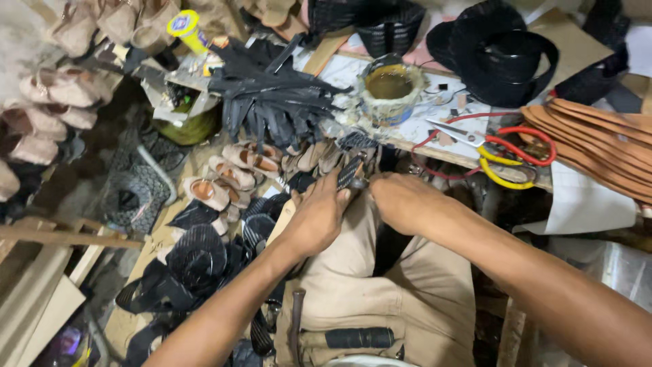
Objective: The person sits on the workshop floor and assembles a shoe: they pick a black woven shoe upper from a pile, fit it over a wooden-lasted insole, press and align the upper around the sole edge, tap it with a small hammer, and trim excess material with a knife before setting the finished shoe aside.
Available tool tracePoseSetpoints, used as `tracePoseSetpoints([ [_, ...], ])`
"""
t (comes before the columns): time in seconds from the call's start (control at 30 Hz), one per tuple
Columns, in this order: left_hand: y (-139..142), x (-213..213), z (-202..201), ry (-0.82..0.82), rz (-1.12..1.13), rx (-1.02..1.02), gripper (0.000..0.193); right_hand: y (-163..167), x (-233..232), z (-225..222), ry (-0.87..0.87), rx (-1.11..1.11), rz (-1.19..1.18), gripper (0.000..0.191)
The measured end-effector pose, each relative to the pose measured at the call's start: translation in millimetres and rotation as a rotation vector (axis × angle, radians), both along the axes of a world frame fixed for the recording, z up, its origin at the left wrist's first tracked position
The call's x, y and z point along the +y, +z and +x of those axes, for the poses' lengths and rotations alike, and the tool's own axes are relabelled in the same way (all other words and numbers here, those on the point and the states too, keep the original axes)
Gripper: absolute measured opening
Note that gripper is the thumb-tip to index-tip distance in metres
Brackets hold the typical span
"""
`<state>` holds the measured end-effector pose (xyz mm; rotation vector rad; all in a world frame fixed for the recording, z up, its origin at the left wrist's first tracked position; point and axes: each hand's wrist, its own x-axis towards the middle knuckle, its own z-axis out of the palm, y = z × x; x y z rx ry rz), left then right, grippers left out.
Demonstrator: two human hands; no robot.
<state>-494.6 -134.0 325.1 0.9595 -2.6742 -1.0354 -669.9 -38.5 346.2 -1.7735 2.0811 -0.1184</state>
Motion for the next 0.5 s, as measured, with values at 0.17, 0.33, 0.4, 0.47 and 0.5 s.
tracePoseSetpoints([
  [0.17,-0.8,3.7,-1.7,0.012,-0.035,0.029,0.054,7.6,-0.3,5.9,-0.05,-0.031,0.039,0.022],
  [0.33,-12.8,1.7,-3.1,0.016,-0.051,0.033,0.055,-11.6,5.5,6.7,0.015,0.096,0.041,0.024],
  [0.4,-17.7,-12.1,1.2,-0.041,-0.018,0.102,0.056,-26.7,9.1,5.8,-0.083,-0.021,-0.082,0.03],
  [0.47,-22.7,-28.2,8.2,-0.113,0.003,0.184,0.057,-46.5,11.8,17.2,-0.126,-0.068,-0.309,0.031],
  [0.5,-25.1,-36.9,7.1,-0.105,0.091,0.219,0.057,-54.7,10.4,19.1,-0.134,-0.095,-0.418,0.032],
])
